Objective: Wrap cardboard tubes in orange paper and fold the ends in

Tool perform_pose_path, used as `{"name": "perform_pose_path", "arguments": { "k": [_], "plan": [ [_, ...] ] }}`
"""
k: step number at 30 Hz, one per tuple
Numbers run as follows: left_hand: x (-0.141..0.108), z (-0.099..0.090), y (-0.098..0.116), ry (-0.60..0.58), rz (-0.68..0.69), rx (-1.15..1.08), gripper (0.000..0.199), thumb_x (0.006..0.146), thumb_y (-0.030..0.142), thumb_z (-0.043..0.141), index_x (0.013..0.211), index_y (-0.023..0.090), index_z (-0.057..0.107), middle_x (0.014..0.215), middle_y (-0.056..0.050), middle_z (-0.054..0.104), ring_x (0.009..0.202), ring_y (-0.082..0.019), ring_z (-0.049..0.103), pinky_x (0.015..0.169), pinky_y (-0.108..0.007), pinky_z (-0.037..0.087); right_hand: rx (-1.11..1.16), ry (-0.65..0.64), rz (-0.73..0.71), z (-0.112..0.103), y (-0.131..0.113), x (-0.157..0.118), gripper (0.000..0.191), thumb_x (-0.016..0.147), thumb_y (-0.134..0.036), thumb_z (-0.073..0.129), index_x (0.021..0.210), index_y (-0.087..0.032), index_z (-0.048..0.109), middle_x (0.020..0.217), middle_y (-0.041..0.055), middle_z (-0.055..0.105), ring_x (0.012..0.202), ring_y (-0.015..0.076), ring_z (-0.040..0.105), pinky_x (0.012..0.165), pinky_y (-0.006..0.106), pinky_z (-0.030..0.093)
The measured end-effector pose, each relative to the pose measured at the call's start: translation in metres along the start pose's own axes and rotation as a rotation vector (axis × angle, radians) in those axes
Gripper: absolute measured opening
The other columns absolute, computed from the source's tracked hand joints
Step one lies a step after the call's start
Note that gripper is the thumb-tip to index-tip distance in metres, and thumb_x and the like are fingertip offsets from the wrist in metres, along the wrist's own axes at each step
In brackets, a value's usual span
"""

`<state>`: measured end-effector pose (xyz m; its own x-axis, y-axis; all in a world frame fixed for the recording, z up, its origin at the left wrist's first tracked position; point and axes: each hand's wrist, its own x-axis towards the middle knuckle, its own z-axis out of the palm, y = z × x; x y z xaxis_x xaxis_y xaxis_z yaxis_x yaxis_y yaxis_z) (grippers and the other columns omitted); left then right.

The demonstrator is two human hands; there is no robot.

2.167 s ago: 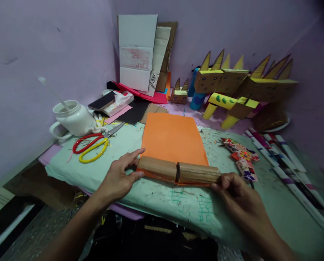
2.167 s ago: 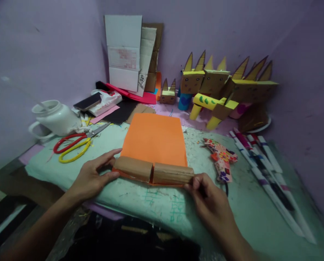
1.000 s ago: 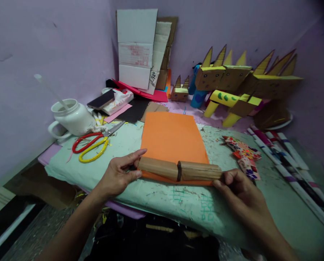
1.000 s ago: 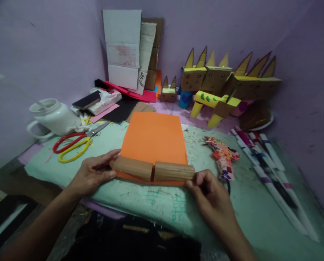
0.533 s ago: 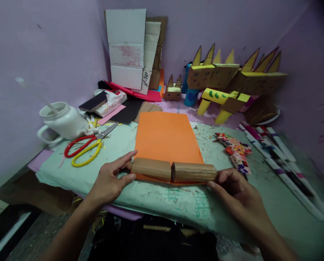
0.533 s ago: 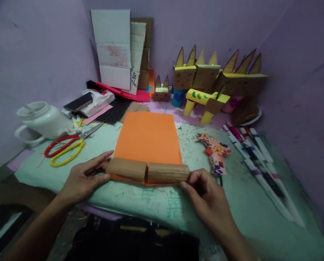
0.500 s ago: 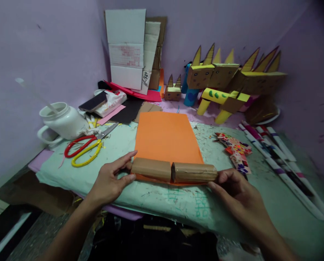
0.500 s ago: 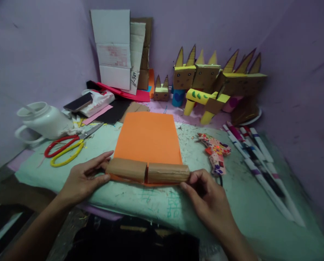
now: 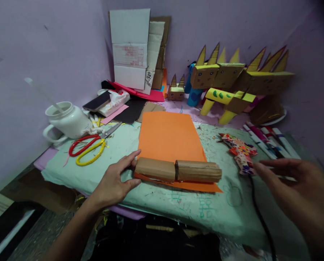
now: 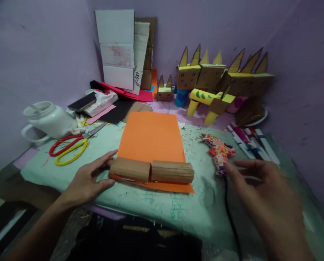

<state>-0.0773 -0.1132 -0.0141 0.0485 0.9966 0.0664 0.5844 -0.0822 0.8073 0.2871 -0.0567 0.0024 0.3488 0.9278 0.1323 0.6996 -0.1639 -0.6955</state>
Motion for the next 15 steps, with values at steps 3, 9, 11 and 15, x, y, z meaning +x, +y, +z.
{"name": "perform_pose_path", "arguments": {
  "k": [3,9,11,15],
  "plan": [
    [0.0,-0.001,-0.001,-0.004,0.005,0.005,0.068,0.073,0.026,0.062,0.137,0.018,0.039,0.097,-0.002,0.059,0.092,-0.017,0.057,0.093,-0.036,0.043,-0.3,-0.119,0.017,-0.001,-0.006,0.029,0.047,0.07,-0.068,0.054,0.082,-0.023,0.054,0.081,0.0122,0.062,0.072,0.0312,0.059,0.059,0.041,0.04],
    [0.001,-0.001,-0.003,0.015,0.007,0.069,0.068,0.073,0.027,0.061,0.137,0.02,0.04,0.095,-0.001,0.063,0.091,-0.018,0.061,0.088,-0.031,0.047,-0.495,-0.211,-0.049,0.017,-0.013,0.053,0.055,0.071,-0.072,0.049,0.081,-0.019,0.061,0.069,0.0111,0.062,0.064,0.0283,0.057,0.052,0.036,0.035],
    [-0.001,-0.005,-0.004,0.014,0.018,0.111,0.07,0.073,0.028,0.062,0.138,0.022,0.038,0.098,-0.001,0.064,0.092,-0.019,0.061,0.087,-0.03,0.047,-0.521,-0.166,-0.039,0.02,-0.011,0.055,0.053,0.068,-0.073,0.052,0.075,-0.021,0.06,0.061,0.0082,0.058,0.055,0.0248,0.053,0.049,0.034,0.032],
    [-0.006,-0.019,0.002,0.135,0.087,0.241,0.067,0.075,0.037,0.062,0.137,0.032,0.038,0.1,0.001,0.062,0.094,-0.02,0.059,0.089,-0.031,0.046,-0.514,-0.054,-0.055,0.017,-0.01,0.05,0.05,0.063,-0.072,0.06,0.07,-0.023,0.058,0.051,0.0053,0.054,0.045,0.0212,0.047,0.044,0.031,0.03]
  ]
}}
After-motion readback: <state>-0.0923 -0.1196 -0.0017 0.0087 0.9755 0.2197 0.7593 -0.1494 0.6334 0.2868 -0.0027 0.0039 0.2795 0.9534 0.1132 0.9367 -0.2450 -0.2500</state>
